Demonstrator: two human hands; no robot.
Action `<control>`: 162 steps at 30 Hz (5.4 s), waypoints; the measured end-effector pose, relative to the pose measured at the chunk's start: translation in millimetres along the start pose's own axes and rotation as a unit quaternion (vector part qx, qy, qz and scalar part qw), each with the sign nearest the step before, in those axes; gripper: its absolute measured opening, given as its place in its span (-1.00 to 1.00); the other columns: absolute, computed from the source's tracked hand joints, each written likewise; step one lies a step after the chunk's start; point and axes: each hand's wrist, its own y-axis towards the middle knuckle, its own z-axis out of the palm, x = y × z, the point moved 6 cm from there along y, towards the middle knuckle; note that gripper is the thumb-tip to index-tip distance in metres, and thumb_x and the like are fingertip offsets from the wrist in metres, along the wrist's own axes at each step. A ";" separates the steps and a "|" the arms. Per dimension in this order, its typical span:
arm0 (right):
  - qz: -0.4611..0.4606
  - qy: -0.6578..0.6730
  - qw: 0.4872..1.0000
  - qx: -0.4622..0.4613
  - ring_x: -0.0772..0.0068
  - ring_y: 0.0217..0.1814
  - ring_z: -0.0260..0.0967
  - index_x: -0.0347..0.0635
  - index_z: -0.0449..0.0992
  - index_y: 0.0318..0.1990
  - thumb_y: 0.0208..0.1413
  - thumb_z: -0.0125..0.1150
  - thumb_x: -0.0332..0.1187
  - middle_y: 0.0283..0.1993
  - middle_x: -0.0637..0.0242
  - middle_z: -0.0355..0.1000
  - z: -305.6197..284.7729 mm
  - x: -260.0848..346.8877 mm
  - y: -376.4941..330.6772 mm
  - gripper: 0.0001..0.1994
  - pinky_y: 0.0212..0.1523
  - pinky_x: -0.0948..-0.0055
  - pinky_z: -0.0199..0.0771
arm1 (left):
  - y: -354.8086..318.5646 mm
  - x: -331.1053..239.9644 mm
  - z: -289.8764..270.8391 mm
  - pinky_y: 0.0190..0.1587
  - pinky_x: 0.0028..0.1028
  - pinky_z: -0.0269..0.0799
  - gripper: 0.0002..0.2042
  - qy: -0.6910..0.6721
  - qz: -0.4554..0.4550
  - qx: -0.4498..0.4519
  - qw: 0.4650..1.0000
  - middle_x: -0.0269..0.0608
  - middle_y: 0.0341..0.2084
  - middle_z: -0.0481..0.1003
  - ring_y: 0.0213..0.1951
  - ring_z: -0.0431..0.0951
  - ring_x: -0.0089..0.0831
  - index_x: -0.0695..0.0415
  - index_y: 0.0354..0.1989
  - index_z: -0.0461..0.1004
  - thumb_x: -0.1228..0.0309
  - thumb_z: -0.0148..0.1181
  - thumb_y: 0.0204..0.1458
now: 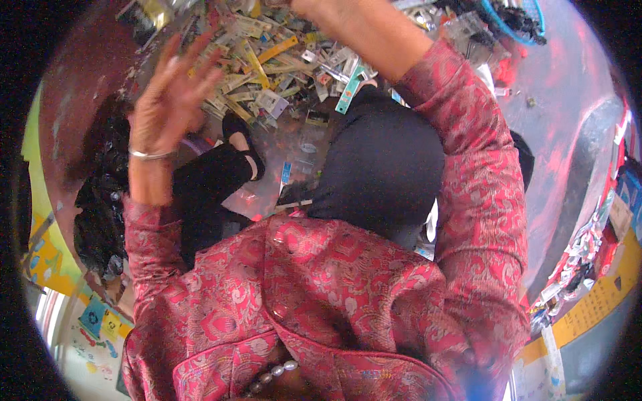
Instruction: The person wipes plastic-wrapped items with a cloth dipped in a bucket of water and sorts them into different containers while sitting on the floor.
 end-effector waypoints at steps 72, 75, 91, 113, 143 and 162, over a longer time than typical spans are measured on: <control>-0.540 -0.551 0.579 -0.264 0.51 -0.53 0.33 -0.26 0.45 -0.49 -0.19 0.18 -0.46 -0.54 0.32 0.41 157.9 54.9 -133.1 -0.91 -0.43 0.54 0.34 | -69.2 -39.2 40.6 -0.17 -0.45 0.41 -0.19 0.000 0.020 0.219 0.976 -0.08 -0.03 0.26 -0.15 0.43 -0.28 0.20 0.15 -0.03 0.59 0.23 -0.39; -0.501 -0.741 0.447 0.001 0.33 -0.33 0.36 -0.12 0.43 -0.46 -0.41 0.18 -0.47 -0.41 0.27 0.40 203.5 -29.1 -113.5 -0.79 -0.29 0.42 0.35 | -63.8 -27.2 31.3 -0.08 -0.48 0.31 -0.21 0.039 -0.006 0.216 0.976 -0.19 -0.07 0.30 -0.13 0.40 -0.42 0.18 0.17 -0.06 0.61 0.18 -0.35; -0.304 -0.823 0.480 -0.010 0.10 -0.26 0.27 -0.17 0.41 -0.37 -0.33 0.18 -0.43 -0.38 0.19 0.37 163.6 -103.8 -68.9 -0.76 -0.24 0.29 0.27 | -27.9 -15.3 -18.3 -0.02 -0.38 0.24 -0.60 -0.251 0.033 -0.009 0.967 -0.19 -0.21 0.40 -0.14 0.39 -0.37 0.17 -0.10 0.27 0.11 -0.26 0.10; -0.423 -0.839 0.334 0.077 0.16 -0.34 0.23 -0.16 0.37 -0.44 -0.47 0.08 -0.59 -0.49 0.25 0.31 180.6 -78.5 -90.7 -0.72 -0.29 0.30 0.25 | -37.0 -5.7 5.3 -0.19 -0.28 0.42 -0.70 -0.106 -0.040 0.110 0.987 -0.25 -0.26 0.42 -0.25 0.45 -0.36 0.18 -0.13 0.29 0.24 -0.13 0.08; -0.113 -0.935 0.334 0.043 0.15 -0.43 0.40 -0.18 0.47 -0.47 -0.23 0.15 -0.20 -0.54 0.09 0.40 176.0 -111.2 -81.2 -0.77 -0.41 0.32 0.39 | -28.6 -24.4 20.1 0.12 -0.30 0.08 -0.36 -0.188 -0.018 0.130 0.973 0.02 0.05 0.17 0.06 0.21 -0.17 0.23 0.11 0.05 -0.06 -0.22 0.01; -0.316 -0.826 0.426 0.189 0.12 -0.19 0.29 -0.19 0.38 -0.21 -0.32 0.12 -0.52 -0.30 0.19 0.35 192.3 -135.9 -107.9 -0.63 -0.18 0.32 0.30 | -31.3 -54.5 -5.2 0.15 -0.01 -0.10 -0.39 -0.276 0.089 0.153 0.945 -0.10 0.13 0.05 0.18 0.00 -0.19 0.27 0.15 -0.09 0.00 -0.46 0.08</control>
